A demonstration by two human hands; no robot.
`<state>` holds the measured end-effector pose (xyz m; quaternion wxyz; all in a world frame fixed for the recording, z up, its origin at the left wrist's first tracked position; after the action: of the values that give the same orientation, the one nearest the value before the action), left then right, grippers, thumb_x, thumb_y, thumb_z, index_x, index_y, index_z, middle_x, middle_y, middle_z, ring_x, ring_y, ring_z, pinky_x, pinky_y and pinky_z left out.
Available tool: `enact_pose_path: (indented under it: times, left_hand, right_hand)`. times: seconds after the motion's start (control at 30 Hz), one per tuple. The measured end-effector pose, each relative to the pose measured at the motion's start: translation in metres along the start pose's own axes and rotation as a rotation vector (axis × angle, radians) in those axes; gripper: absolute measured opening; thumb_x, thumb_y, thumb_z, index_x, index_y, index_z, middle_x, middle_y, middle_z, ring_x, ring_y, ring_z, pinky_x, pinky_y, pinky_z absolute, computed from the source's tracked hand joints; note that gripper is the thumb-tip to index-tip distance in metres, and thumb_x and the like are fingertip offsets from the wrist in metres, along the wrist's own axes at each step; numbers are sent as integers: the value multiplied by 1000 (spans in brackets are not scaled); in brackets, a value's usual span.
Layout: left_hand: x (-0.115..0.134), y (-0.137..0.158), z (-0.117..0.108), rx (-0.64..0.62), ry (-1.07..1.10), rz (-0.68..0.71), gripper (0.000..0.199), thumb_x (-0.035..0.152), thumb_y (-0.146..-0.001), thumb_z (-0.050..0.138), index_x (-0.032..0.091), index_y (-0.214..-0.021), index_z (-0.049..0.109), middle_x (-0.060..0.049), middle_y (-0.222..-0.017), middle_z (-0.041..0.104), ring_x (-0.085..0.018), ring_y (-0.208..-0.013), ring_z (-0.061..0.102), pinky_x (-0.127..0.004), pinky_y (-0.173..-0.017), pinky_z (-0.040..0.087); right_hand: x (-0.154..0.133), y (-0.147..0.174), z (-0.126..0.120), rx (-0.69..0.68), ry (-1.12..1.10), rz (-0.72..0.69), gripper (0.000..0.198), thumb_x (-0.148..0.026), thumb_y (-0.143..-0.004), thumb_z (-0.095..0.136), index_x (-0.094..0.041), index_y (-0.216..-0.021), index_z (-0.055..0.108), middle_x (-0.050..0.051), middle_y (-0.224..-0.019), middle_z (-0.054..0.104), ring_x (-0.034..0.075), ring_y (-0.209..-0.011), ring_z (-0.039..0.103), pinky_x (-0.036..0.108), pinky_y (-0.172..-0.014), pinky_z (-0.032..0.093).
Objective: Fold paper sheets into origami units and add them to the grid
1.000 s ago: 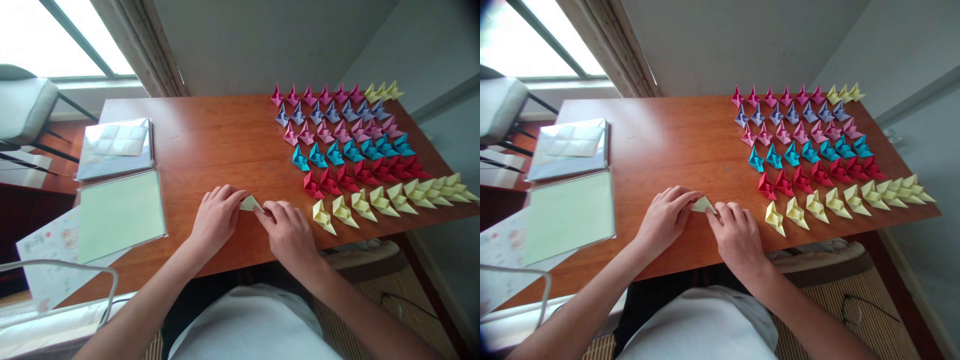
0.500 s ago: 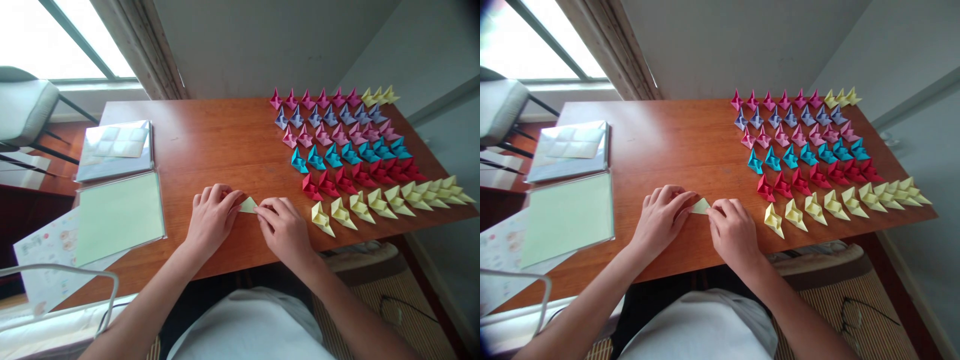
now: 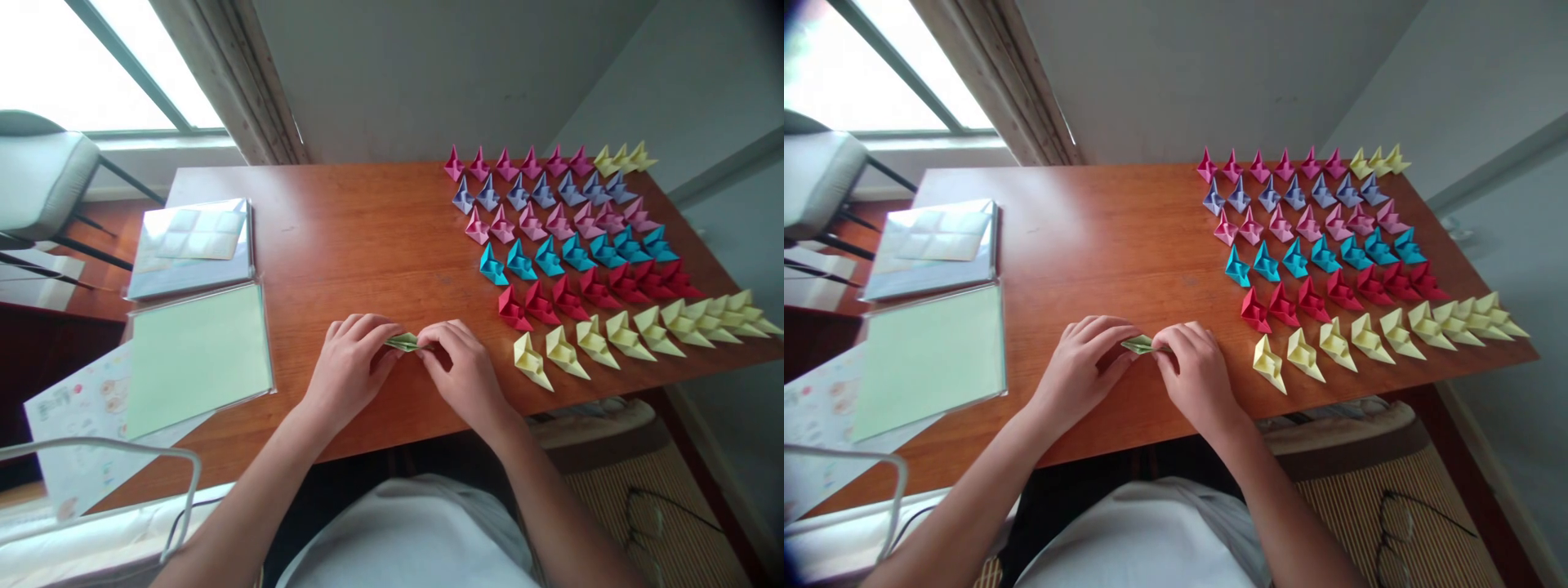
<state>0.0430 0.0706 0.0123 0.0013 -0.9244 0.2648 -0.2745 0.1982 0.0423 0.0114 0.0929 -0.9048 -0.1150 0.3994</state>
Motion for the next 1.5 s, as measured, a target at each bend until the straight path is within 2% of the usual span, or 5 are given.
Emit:
enact_pose_path:
  times: [0.33, 0.5, 0.67, 0.93, 1.5]
  left_hand:
    - [0, -4, 2, -67, 567, -199, 23, 33, -86, 70, 18, -70, 64, 1, -67, 58, -11, -60, 50, -23, -56, 39]
    - [4, -5, 7, -103, 1087, -379, 26, 37, -78, 79, 17, -90, 70, -3, -77, 70, -16, -71, 63, -26, -67, 50]
    - [-1, -7, 0, 22, 1016, -428, 26, 41, -84, 73, 16, -80, 73, -3, -70, 71, -13, -62, 59, -22, -59, 45]
    - [-11, -2, 3, 192, 1064, -510, 24, 40, -80, 77, 16, -79, 78, -2, -72, 71, -11, -60, 55, -22, -57, 45]
    - [-15, 3, 5, 223, 1066, -563, 26, 40, -82, 76, 15, -85, 78, -4, -69, 74, -12, -60, 65, -19, -52, 50]
  right_hand:
    - [0, -11, -11, 27, -462, 129, 26, -24, -92, 65, -25, -117, 64, 1, -94, 71, 17, -87, 67, 32, -82, 55]
    - [6, -19, -1, 115, -639, 240, 22, -33, -89, 69, -24, -108, 68, 2, -94, 70, 16, -82, 67, 30, -77, 56]
    - [14, -22, 6, 160, -748, 291, 36, -37, -89, 68, -24, -122, 58, 2, -94, 68, 16, -85, 66, 29, -77, 55]
    - [4, -16, 13, 80, -528, 248, 27, -44, -100, 51, -21, -87, 58, 0, -77, 63, 14, -70, 60, 26, -66, 47]
    - [0, -14, 14, 51, -394, 180, 20, -38, -98, 57, -21, -90, 63, 0, -77, 68, 14, -67, 63, 25, -62, 47]
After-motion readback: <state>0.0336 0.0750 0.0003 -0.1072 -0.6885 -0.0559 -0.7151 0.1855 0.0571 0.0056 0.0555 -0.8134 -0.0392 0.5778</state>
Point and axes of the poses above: each hand's wrist, its own y-axis away from the middle knuckle, its own z-axis out of the palm, x = y × z, the point moved 6 cm from there along -y, towards the middle knuckle
